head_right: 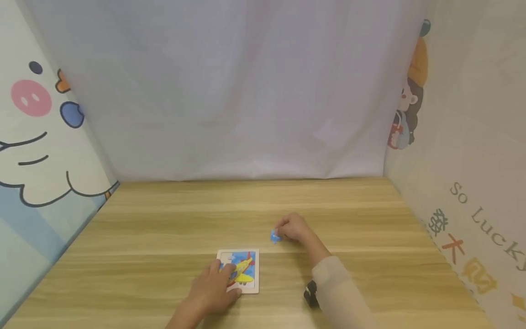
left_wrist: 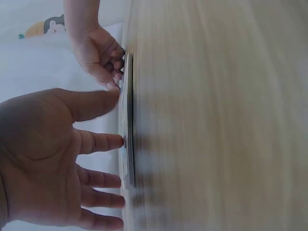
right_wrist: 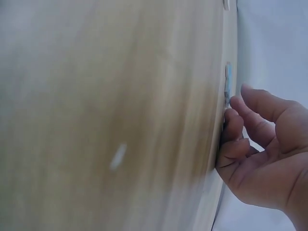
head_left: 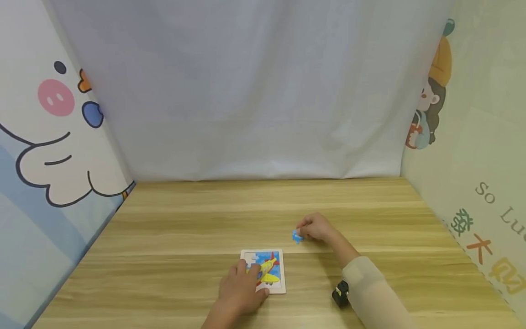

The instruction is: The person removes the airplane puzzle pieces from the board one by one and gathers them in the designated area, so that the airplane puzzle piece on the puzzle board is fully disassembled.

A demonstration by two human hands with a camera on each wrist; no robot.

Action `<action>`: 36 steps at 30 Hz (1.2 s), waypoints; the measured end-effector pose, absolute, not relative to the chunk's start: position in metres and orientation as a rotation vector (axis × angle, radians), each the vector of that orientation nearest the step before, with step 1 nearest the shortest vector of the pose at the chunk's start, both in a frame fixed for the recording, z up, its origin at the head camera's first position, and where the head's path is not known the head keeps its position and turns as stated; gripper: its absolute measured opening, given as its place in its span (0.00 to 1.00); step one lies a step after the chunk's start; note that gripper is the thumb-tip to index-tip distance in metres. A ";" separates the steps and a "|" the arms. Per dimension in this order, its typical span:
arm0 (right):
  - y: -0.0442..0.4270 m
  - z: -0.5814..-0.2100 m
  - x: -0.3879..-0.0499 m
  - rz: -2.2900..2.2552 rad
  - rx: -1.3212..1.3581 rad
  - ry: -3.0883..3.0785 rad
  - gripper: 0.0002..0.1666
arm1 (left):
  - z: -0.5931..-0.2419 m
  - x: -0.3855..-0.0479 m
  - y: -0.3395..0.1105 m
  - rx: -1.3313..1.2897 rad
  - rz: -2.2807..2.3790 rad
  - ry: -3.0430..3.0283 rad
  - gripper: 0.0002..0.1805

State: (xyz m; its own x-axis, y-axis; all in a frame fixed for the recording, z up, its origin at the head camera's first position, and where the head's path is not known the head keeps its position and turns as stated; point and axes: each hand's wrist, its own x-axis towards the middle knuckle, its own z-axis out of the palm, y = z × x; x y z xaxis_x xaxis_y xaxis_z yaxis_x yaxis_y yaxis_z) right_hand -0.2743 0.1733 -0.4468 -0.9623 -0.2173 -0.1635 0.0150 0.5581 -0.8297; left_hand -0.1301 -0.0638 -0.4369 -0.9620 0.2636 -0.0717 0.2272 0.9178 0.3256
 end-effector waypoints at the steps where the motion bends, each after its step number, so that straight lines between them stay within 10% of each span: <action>1: 0.173 -0.447 -0.274 -1.355 -0.172 2.555 0.08 | -0.436 -0.130 -0.065 0.422 0.486 2.974 0.29; 13: 0.152 -0.435 -0.253 -1.335 -0.441 2.581 0.12 | -0.438 -0.135 -0.083 0.953 0.386 2.851 0.30; 36: 0.097 -0.449 -0.232 -1.130 -0.686 2.461 0.11 | -0.444 -0.130 -0.087 0.943 0.347 2.698 0.47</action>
